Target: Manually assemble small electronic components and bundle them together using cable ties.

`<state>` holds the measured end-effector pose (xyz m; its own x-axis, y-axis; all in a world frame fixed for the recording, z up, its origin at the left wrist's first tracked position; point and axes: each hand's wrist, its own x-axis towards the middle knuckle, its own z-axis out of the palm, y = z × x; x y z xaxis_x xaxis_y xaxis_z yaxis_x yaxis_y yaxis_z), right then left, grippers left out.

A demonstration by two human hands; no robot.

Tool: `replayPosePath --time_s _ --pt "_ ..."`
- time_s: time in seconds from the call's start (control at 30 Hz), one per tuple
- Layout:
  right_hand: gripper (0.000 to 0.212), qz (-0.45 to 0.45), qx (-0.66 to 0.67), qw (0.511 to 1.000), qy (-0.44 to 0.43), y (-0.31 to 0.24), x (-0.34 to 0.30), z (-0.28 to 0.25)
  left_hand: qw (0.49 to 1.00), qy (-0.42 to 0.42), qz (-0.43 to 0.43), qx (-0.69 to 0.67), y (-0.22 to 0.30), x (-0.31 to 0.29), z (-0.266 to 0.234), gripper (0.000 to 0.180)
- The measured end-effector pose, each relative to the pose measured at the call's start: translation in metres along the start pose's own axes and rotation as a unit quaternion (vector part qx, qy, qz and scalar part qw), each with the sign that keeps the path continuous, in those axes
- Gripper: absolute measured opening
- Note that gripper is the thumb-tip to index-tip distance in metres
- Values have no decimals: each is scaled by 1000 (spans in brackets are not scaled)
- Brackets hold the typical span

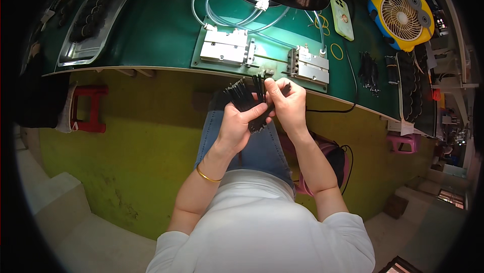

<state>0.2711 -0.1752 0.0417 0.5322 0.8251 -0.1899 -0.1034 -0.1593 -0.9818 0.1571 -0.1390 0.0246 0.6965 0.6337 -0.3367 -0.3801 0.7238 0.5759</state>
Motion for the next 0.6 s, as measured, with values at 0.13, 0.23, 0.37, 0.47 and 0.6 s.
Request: replayPosePath --time_s 0.13,0.23,0.37,0.47,0.6 --pt "20 -10 35 999 10 0 -2 4 1000 -8 10 8 -3 1 -3 12" --pt "19 -33 11 999 18 3 -1 4 1000 6 -5 -26 -5 2 -3 11" --pt "18 -19 8 999 44 2 1 5 999 19 -14 -23 -9 4 -5 10" --pt "18 -7 15 998 57 2 2 6 999 23 -13 -22 -10 6 -5 10" --pt "18 -4 31 998 54 4 5 5 999 24 -12 -22 -10 8 -3 9"
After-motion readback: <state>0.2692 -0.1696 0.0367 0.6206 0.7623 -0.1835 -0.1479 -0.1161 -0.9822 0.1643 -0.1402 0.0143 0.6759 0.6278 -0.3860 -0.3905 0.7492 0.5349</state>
